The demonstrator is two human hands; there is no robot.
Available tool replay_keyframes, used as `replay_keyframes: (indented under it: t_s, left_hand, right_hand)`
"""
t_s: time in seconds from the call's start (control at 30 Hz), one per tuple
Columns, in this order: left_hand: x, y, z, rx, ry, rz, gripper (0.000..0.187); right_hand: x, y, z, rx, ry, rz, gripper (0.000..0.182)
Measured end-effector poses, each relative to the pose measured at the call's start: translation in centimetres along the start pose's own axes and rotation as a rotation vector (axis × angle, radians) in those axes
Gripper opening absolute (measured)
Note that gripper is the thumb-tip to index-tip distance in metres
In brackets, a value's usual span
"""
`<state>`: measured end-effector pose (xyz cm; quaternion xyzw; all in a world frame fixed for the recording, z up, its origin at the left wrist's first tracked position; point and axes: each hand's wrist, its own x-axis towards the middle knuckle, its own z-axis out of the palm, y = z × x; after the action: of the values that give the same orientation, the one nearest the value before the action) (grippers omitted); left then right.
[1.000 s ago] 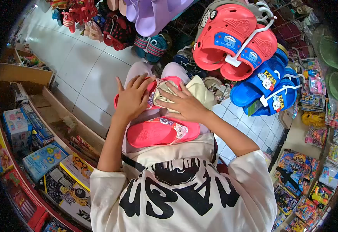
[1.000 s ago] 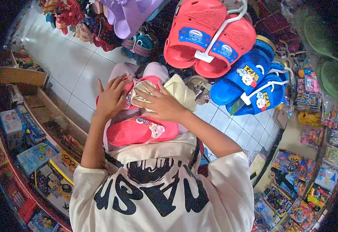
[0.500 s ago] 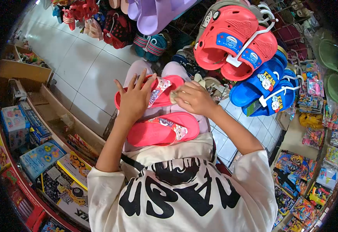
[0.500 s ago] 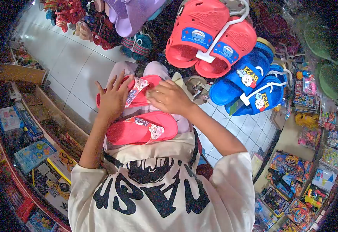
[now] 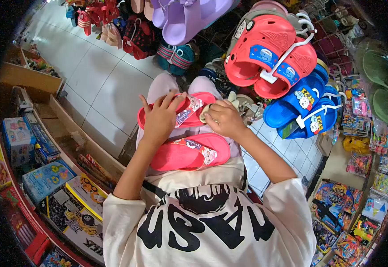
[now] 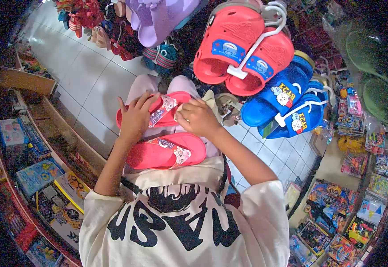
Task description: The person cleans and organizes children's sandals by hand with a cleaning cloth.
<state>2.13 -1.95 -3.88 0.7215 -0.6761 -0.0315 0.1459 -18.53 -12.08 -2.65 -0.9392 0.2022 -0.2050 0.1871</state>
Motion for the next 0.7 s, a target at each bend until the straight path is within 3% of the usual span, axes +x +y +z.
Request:
replay_keyframes:
  t_s: [0.07,0.17,0.2,0.33,0.43,0.57,0.7]
  left_hand:
    - [-0.3,-0.8,0.1,-0.093,0.022,0.013,0.049]
    - [-0.4,-0.7,-0.7,-0.199,0.052,0.051,0.037]
    - [-0.5,-0.8,-0.7,-0.208,0.053,0.067,0.035]
    - [-0.6,-0.7,-0.8,-0.173,0.040,0.112,0.023]
    - [-0.6,-0.3,-1.1,-0.163,0.013,0.096,0.019]
    - [-0.4,-0.8,-0.1,-0.164,0.054,0.103,0.017]
    - [-0.3,-0.7,-0.3,-0.212,0.001,0.086,0.022]
  right_hand:
    - [0.3,0.7,-1.0,-0.040,0.048,0.146,0.016]
    - [2.5,-0.6,-2.0,0.044,0.288,0.253,0.017]
    - [2.8,-0.3,-0.9,0.031,0.273,0.178,0.018]
    - [2.0,-1.2,2.4,-0.156,0.126,0.078,0.022]
    - [2.0,0.2,1.8,-0.120,0.037,0.158,0.024]
    - [2.4,0.8,-1.6,-0.199,-0.253,0.336,0.026]
    - [3.5,-1.4,0.1,-0.026,0.058,0.236,0.019]
